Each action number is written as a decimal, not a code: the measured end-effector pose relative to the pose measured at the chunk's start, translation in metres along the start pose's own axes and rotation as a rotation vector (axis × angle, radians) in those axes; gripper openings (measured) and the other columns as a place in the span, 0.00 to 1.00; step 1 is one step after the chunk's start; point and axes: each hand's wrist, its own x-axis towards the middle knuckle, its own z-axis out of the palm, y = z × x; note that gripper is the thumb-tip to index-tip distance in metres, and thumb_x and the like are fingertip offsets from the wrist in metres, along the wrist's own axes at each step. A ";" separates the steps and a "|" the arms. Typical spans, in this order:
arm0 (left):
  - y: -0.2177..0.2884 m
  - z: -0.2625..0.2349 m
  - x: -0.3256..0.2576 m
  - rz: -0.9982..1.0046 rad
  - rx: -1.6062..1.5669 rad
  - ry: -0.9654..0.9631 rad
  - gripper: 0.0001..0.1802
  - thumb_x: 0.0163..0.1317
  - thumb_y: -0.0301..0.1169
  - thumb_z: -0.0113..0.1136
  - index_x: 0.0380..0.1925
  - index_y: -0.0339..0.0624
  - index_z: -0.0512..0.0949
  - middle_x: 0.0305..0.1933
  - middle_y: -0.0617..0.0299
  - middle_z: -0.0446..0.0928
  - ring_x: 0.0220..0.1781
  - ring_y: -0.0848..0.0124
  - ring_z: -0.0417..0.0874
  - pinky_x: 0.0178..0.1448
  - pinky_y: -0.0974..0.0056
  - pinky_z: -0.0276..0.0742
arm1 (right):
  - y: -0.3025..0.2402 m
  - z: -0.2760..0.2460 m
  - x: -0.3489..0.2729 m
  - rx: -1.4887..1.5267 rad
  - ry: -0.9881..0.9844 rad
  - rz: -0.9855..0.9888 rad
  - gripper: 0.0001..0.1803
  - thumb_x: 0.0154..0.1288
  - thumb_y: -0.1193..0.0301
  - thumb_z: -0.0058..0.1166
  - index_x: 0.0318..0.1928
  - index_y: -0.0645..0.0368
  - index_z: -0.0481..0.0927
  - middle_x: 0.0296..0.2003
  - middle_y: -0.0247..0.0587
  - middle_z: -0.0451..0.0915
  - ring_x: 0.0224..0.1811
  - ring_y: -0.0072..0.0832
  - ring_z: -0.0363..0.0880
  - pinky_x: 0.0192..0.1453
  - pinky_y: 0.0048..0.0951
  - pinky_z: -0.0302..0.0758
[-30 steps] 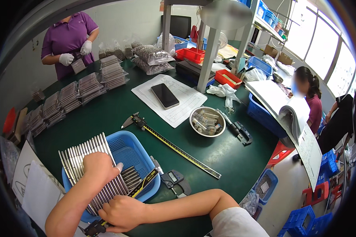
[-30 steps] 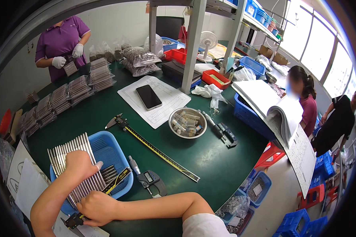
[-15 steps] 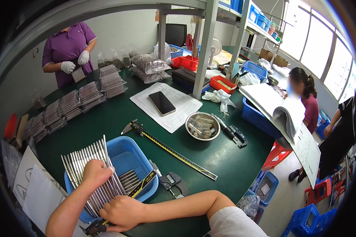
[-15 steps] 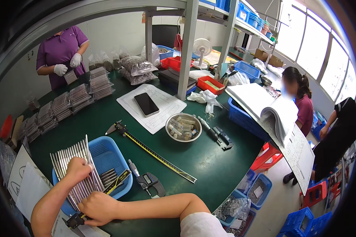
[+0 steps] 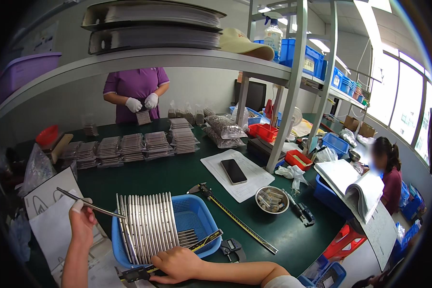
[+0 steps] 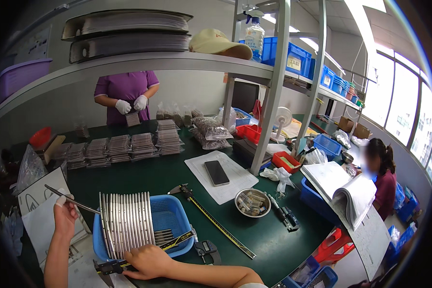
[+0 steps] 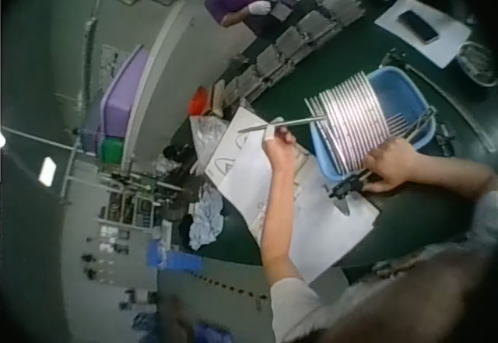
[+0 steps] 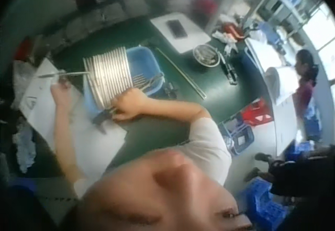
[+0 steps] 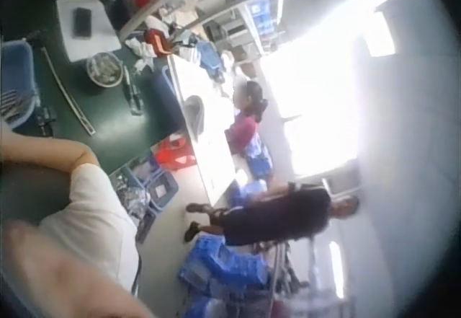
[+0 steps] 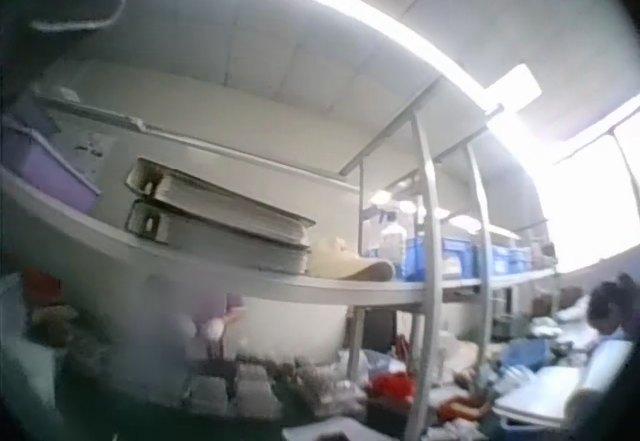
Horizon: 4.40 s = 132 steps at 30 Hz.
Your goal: The person turns pages in a binder, picks up metal rods from a basket, and measures them using a digital caliper.
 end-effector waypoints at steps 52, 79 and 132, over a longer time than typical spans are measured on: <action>-0.016 0.022 -0.084 -0.131 -0.323 -0.224 0.10 0.56 0.38 0.41 0.30 0.43 0.64 0.26 0.60 0.66 0.24 0.74 0.68 0.31 0.71 0.65 | -0.017 -0.066 0.023 0.282 0.141 0.457 0.14 0.32 0.74 0.60 0.25 0.66 0.76 0.18 0.41 0.76 0.19 0.26 0.76 0.22 0.20 0.70; -0.029 0.028 -0.089 -0.258 -0.130 -0.462 0.11 0.55 0.36 0.51 0.28 0.38 0.74 0.21 0.63 0.72 0.22 0.81 0.72 0.26 0.79 0.68 | -0.017 -0.048 0.028 0.217 0.085 0.358 0.10 0.35 0.77 0.55 0.25 0.59 0.75 0.17 0.39 0.75 0.17 0.31 0.75 0.22 0.23 0.70; -0.037 0.031 -0.090 -0.233 -0.125 -0.132 0.10 0.56 0.32 0.49 0.26 0.36 0.72 0.16 0.59 0.71 0.16 0.75 0.72 0.20 0.73 0.69 | 0.029 -0.057 -0.028 -0.438 0.095 0.075 0.24 0.46 0.59 0.55 0.40 0.64 0.73 0.14 0.32 0.65 0.12 0.23 0.62 0.15 0.23 0.56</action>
